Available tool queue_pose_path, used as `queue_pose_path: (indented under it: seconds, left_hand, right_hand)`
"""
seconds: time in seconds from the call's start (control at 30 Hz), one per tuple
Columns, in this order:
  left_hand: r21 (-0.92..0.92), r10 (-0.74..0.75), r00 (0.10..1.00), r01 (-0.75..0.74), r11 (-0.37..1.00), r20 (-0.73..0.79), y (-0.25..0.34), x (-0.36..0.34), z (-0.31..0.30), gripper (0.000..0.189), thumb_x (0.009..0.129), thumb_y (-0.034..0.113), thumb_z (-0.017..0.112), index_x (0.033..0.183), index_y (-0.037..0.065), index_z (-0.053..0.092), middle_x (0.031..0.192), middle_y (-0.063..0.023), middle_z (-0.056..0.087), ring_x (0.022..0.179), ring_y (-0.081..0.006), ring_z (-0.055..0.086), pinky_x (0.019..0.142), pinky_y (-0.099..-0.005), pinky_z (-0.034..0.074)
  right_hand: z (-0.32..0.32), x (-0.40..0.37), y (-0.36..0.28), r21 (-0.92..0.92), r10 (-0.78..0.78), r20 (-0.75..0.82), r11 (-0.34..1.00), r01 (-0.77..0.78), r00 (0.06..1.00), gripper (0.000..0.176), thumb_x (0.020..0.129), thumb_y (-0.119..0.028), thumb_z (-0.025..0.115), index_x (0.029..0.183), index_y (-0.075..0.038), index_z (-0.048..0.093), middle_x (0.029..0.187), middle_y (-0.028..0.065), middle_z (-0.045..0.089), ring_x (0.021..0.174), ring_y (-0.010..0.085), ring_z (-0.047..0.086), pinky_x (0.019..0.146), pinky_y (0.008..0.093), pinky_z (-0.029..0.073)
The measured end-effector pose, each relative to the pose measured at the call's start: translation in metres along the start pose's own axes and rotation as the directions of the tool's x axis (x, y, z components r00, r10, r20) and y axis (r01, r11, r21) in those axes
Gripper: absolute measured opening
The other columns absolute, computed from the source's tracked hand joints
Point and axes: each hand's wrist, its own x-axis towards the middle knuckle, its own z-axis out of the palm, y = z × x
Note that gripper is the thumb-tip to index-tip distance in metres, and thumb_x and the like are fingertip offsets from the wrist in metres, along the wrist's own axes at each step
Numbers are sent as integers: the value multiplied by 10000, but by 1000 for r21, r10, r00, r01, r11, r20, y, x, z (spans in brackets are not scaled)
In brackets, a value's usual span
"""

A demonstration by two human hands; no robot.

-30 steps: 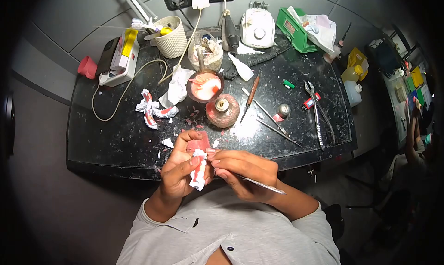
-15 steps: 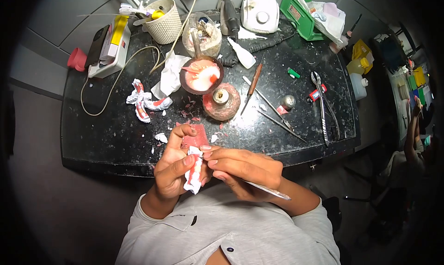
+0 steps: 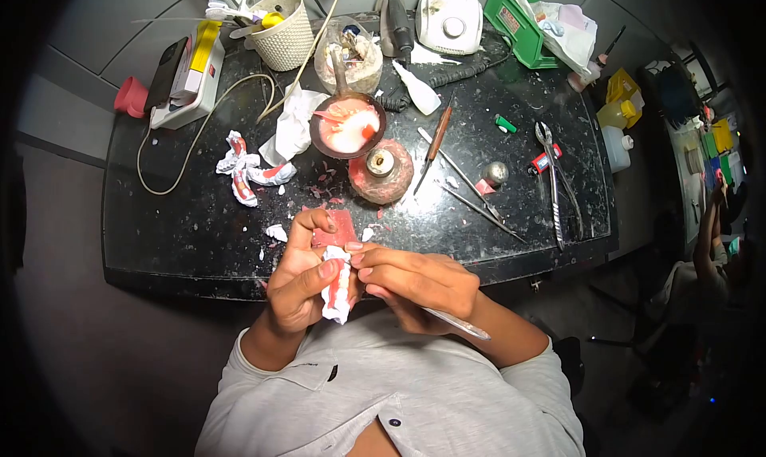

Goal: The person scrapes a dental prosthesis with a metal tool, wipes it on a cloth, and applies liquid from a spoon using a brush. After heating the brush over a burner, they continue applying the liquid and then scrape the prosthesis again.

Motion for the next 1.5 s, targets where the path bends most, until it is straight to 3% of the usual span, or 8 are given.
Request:
queue_pose_path:
  seconds: [0.2, 0.3, 0.57, 0.67, 0.73, 1.23, 1.47, 1.5]
  left_hand:
    - [-29, -23, 1000, 24, 999, 14, 1, 3, -2, 457, 955, 62, 531, 1315, 88, 251, 1086, -217, 542, 709, -222, 626, 599, -324, 526]
    - [-35, -32, 982, 39, 999, 188, 0, 5, -9, 418, 1004, 98, 502, 1336, 60, 251, 956, -142, 592, 833, -156, 598, 760, -279, 466]
    - [246, 91, 994, -75, 966, -55, -1, 9, -4, 265, 1036, 203, 462, 1220, 13, 472, 983, -120, 608, 795, -154, 626, 667, -294, 515]
    - [165, 41, 998, -33, 986, -43, 5, 7, 0, 385, 988, 266, 473, 1249, -15, 492, 976, -98, 612, 775, -109, 596, 631, -228, 457]
    - [230, 41, 998, -30, 973, -44, 7, 6, 2, 401, 953, 254, 491, 1243, -23, 498, 970, -97, 614, 769, -102, 587, 624, -221, 441]
    - [621, 166, 984, -174, 765, 72, 10, -8, 7, 279, 891, -55, 487, 1168, -57, 529, 772, 16, 584, 622, 18, 384, 537, -180, 268]
    - [628, 153, 987, -149, 764, 49, 13, -8, 6, 290, 880, -53, 488, 1167, -64, 533, 757, 22, 573, 622, 17, 388, 541, -181, 270]
    - [640, 123, 992, -118, 759, 37, 14, -9, 5, 290, 887, -23, 496, 1169, -76, 531, 844, -54, 634, 733, -36, 518, 640, -198, 376]
  right_hand:
    - [3, -7, 6, -60, -55, -31, 997, 53, 998, 76, 947, 16, 603, 988, 69, 640, 944, 227, 713, 909, 334, 742, 797, 399, 618]
    - [4, -13, 11, 83, 51, -201, 996, -35, 978, 111, 954, -5, 626, 1046, 44, 667, 1019, 214, 717, 909, 296, 738, 808, 356, 599]
    - [8, -8, 8, 375, 161, -418, 927, 9, 894, 180, 1046, -84, 499, 1039, 72, 589, 1011, 272, 694, 952, 327, 721, 825, 414, 605]
    - [0, -6, 2, 306, 136, -384, 952, -13, 913, 149, 1021, -71, 555, 1015, 66, 613, 1031, 256, 699, 980, 328, 721, 823, 403, 602]
    - [-11, -3, -4, -40, 8, -131, 999, -13, 991, 103, 950, -38, 657, 990, 57, 656, 1022, 219, 714, 973, 315, 732, 813, 372, 601]
    - [-3, 5, -15, -132, -53, 48, 989, 59, 997, 174, 799, -35, 799, 945, 13, 715, 935, 129, 747, 1017, 364, 723, 875, 410, 611]
    - [-1, 5, -14, -143, -42, 62, 988, 50, 997, 174, 800, -29, 797, 949, 6, 714, 927, 122, 748, 1035, 366, 719, 817, 385, 624]
    - [-1, 5, -14, -142, -37, 62, 989, 46, 997, 174, 800, -29, 797, 949, 6, 714, 927, 122, 748, 1035, 366, 719, 817, 385, 624]
